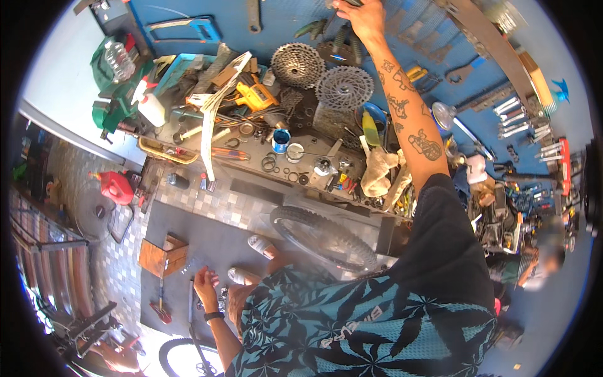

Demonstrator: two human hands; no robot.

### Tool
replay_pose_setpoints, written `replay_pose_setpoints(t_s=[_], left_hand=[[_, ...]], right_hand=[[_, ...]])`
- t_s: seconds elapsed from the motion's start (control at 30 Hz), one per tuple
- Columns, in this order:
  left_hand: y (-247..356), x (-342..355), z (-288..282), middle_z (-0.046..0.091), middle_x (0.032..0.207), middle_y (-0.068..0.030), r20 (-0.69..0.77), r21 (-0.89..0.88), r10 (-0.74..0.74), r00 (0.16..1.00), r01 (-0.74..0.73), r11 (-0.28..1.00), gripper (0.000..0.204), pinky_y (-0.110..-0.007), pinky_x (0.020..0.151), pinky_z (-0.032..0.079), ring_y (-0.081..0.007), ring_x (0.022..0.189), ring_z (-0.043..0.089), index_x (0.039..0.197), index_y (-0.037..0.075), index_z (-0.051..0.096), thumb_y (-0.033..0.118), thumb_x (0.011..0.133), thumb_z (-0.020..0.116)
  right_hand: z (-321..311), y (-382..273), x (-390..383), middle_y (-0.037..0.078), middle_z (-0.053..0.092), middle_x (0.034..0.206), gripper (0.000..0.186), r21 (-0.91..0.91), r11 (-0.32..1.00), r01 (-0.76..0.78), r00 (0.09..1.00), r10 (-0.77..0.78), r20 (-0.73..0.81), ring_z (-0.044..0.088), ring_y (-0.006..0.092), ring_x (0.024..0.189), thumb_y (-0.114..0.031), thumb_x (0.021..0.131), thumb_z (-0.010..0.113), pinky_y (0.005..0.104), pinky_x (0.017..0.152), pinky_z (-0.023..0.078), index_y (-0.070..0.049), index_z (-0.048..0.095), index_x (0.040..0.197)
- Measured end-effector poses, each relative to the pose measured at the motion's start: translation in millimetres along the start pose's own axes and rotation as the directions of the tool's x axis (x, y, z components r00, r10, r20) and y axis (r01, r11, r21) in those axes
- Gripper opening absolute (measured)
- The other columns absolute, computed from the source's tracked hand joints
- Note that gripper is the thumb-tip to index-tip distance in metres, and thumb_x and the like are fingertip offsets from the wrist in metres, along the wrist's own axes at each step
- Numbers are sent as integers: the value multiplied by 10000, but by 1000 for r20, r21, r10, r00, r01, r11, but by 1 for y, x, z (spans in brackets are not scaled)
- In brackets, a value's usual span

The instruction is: The person works on a bicycle mounted on a repair stand, handling brake cables and components near the rear derailleur and handlebars. They use pliers to cut a cable and adjust parts on the frame and handlebar area.

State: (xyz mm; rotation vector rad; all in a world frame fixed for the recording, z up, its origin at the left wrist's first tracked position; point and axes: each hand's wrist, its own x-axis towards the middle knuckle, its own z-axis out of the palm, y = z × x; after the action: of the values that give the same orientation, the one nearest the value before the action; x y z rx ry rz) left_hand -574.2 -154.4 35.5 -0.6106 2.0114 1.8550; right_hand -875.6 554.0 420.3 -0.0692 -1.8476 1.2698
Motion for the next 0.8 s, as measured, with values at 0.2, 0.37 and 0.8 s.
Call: replay_pose_setpoints(t_s=[0.2,0.37,0.8], left_hand=[[-48,-68,-19,716,983,-108,-134,-46,-168,977,163,986,259,-268,640,550,-148,765,683,1279,-15,625,108,1058,569],[-62,-86,-33,719,980,-117,-200,-56,-198,960,190,980,277,-282,639,565,-171,760,691,1269,-19,628,145,1049,591],[-43,-38,-25,722,958,-104,-137,21,-93,986,97,995,258,-254,614,566,-133,728,688,1269,-24,640,103,1060,560]], right_hand=[[-3,46,-14,95,774,970,392,-623,731,277,958,-257,125,753,227,890,-149,912,825,351,800,588,-81,656,1259],[-9,57,-24,165,791,1013,385,-607,749,266,960,-262,97,783,328,932,-195,901,849,428,799,606,-97,681,1233],[10,19,-37,193,776,970,388,-910,235,341,935,-183,304,768,377,921,-380,957,757,497,784,613,-107,699,1227]])
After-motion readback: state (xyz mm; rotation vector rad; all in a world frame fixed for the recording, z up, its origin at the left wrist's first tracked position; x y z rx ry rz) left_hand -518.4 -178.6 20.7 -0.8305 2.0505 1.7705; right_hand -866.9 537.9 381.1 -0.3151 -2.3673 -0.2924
